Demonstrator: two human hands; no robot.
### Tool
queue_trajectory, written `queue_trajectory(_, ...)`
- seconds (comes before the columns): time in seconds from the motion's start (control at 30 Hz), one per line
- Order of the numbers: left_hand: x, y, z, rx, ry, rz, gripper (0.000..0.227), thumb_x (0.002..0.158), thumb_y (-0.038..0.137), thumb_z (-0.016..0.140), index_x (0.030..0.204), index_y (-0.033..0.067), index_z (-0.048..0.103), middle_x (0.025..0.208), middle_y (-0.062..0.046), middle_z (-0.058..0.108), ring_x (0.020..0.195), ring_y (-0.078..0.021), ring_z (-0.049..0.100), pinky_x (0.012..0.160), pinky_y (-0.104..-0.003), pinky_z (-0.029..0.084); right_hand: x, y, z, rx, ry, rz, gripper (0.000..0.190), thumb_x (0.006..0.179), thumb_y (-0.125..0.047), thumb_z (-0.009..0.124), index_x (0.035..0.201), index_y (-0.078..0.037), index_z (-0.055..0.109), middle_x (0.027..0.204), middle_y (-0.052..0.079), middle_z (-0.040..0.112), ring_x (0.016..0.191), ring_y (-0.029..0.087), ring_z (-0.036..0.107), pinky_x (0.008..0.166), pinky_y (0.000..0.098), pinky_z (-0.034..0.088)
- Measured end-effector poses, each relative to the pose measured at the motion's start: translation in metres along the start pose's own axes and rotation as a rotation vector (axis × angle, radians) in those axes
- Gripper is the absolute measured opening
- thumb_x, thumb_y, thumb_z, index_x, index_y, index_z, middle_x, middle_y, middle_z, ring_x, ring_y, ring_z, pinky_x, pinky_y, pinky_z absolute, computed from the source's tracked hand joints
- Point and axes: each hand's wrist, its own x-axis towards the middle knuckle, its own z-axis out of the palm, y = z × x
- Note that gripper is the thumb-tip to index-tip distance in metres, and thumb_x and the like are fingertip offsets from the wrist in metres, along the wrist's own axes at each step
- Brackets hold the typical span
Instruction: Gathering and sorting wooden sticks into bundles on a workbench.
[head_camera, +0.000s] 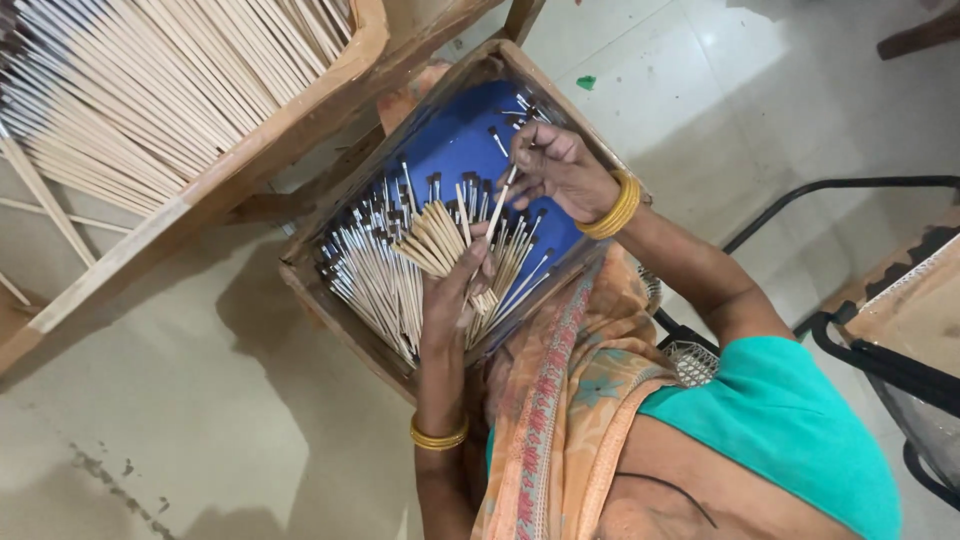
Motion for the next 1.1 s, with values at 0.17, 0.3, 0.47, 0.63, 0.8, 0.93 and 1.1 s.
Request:
queue_trajectory(0.17, -0.006, -0.002, 0.002, 0.041, 0.019, 0.034, 0.028, 0.098, 0.007, 0.072, 0.124, -0.0028, 0.067, 0.077, -0.006, 0.068, 0.059, -0.0073, 0.057, 0.047, -0.019, 0.042, 0.001, -0.007, 0.002, -0.044, -0.072, -0.002, 0.009, 0.111, -0.012, 0.055, 0.113, -0.004, 0.057, 0.106, 0.017, 0.073, 0.099, 0.025, 0.077, 0.075, 0.0294, 0.066)
queue_trajectory(0.3, -0.007, 0.008, 0.015, 0.187, 0.060, 0.081, 0.027, 0.096, 0.009, 0.073, 0.121, -0.0013, 0.069, 0.079, -0.006, 0.070, 0.056, -0.0057, 0.057, 0.043, -0.019, 0.044, 0.002, -0.006, 0.004, -0.086, -0.075, -0.006, 0.009, 0.109, -0.012, 0.055, 0.111, -0.003, 0.057, 0.104, 0.016, 0.073, 0.099, 0.025, 0.077, 0.073, 0.0278, 0.066)
queue_trajectory(0.47, -0.002, -0.008, 0.010, 0.594, 0.278, -0.061, 0.020, 0.091, 0.016, 0.076, 0.107, 0.0054, 0.074, 0.098, -0.006, 0.080, 0.062, -0.0133, 0.069, 0.049, -0.025, 0.058, 0.002, 0.008, 0.002, -0.286, -0.092, -0.072, 0.013, 0.108, -0.013, 0.062, 0.106, -0.002, 0.056, 0.098, 0.014, 0.074, 0.092, 0.019, 0.075, 0.078, 0.0272, 0.064)
queue_trajectory(0.63, -0.010, -0.044, -0.025, 0.969, 0.117, 0.453, 0.024, 0.087, 0.009, 0.078, 0.109, 0.0016, 0.073, 0.088, -0.012, 0.076, 0.067, -0.0177, 0.074, 0.055, -0.029, 0.062, 0.010, 0.025, -0.022, -0.366, -0.006, 0.109, 0.015, 0.105, -0.017, 0.062, 0.109, -0.003, 0.062, 0.099, 0.009, 0.074, 0.088, 0.015, 0.074, 0.076, 0.0278, 0.063)
queue_trajectory(0.8, -0.043, -0.079, -0.083, 1.222, 0.264, 0.446, 0.024, 0.090, 0.005, 0.069, 0.114, 0.0028, 0.070, 0.099, -0.012, 0.074, 0.079, -0.0170, 0.073, 0.065, -0.027, 0.063, 0.038, 0.040, -0.064, -1.573, 0.062, -0.198, 0.023, 0.103, -0.019, 0.067, 0.117, -0.001, 0.070, 0.095, 0.017, 0.075, 0.076, 0.026, 0.074, 0.069, 0.0366, 0.059)
queue_trajectory(0.93, -0.051, -0.055, -0.063, 0.741, 0.329, 0.027, 0.027, 0.095, 0.012, 0.069, 0.120, 0.0012, 0.072, 0.091, -0.010, 0.075, 0.074, -0.0162, 0.070, 0.062, -0.028, 0.058, 0.067, 0.062, -0.061, -2.238, -0.030, -0.420, 0.017, 0.090, -0.009, 0.067, 0.105, -0.001, 0.070, 0.099, 0.017, 0.072, 0.088, 0.027, 0.071, 0.065, 0.0383, 0.060)
queue_trajectory(1.1, -0.038, -0.016, -0.024, 0.317, 0.564, -0.224, 0.039, 0.090, 0.012, 0.073, 0.123, 0.0049, 0.054, 0.084, -0.008, 0.074, 0.064, -0.0103, 0.068, 0.053, -0.025, 0.058, 0.076, 0.054, -0.038, -2.408, -0.080, -0.369, 0.023, 0.079, -0.007, 0.068, 0.101, 0.000, 0.070, 0.092, 0.016, 0.070, 0.084, 0.025, 0.068, 0.059, 0.0363, 0.059)
